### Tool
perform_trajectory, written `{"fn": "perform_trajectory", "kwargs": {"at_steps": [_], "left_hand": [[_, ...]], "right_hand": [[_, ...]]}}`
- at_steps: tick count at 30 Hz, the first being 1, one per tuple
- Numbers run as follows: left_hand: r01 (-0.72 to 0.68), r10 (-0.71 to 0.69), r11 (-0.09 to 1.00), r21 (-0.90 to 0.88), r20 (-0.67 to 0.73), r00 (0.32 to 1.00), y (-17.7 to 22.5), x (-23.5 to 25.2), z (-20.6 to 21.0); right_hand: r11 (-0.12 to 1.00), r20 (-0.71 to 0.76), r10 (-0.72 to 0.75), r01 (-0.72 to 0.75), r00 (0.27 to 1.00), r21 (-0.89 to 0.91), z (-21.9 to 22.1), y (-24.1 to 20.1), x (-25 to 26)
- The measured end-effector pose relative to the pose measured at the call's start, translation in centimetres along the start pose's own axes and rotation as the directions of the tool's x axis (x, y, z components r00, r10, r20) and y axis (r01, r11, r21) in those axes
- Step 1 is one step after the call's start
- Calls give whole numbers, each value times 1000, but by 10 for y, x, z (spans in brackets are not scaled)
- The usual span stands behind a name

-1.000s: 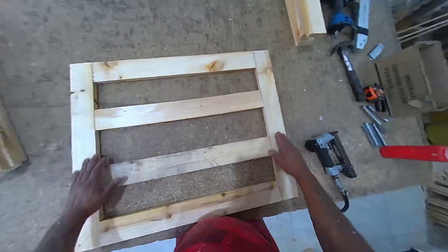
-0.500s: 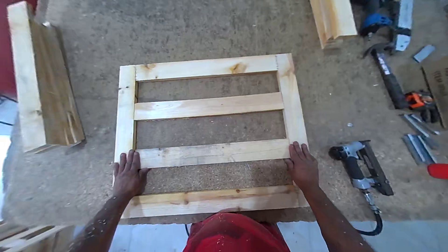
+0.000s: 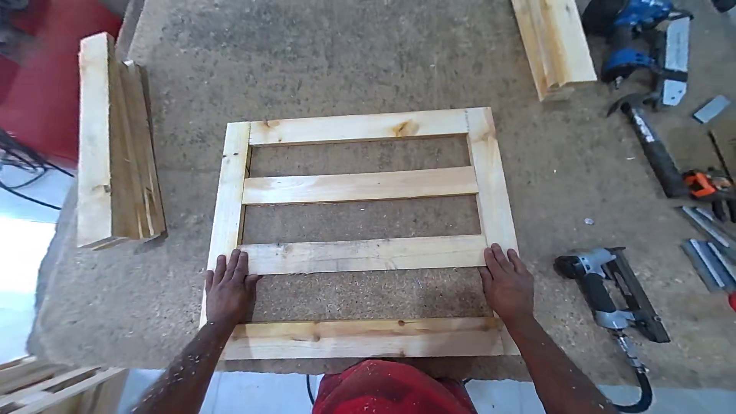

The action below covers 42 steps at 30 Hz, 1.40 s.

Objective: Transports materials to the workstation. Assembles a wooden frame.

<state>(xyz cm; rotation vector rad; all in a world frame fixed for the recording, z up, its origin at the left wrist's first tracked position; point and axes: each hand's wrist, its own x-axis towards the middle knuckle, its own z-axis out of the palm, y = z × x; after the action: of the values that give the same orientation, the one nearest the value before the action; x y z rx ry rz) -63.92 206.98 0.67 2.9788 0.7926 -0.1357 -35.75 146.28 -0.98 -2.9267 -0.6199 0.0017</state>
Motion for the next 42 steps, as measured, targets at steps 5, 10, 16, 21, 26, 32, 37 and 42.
{"fn": "perform_trajectory", "kwargs": {"at_steps": [5,10,16,21,26,32,37,42], "left_hand": [[-12,12,1000,1,-1,1000,-3,-3,4],[-49,48,999,-18,-43,998,-10,-4,9],[-42,38,997,-70,-54,998,-8,-3,7],[-117,82,959,-258,-144,986,83,14,-24],[-391,394,858,-332,-62,917,261,53,-24],[-290,296,935,-207,1,955,355,79,8],[-253,262,947,-200,23,965,355,81,6],[-259,270,948,-185,40,962,353,82,8]], "right_hand": [[999,51,43,-43,998,1,-3,0,-2],[998,46,65,-66,997,20,-4,-5,1],[989,99,107,-117,989,95,-31,2,-1],[777,-41,629,-628,776,27,-93,76,-29],[733,222,678,-665,701,-141,-81,144,-28],[685,490,601,-723,632,93,-140,132,-10],[193,755,194,-779,626,596,-194,50,-4],[169,783,274,-829,558,532,-173,2,33]]}}
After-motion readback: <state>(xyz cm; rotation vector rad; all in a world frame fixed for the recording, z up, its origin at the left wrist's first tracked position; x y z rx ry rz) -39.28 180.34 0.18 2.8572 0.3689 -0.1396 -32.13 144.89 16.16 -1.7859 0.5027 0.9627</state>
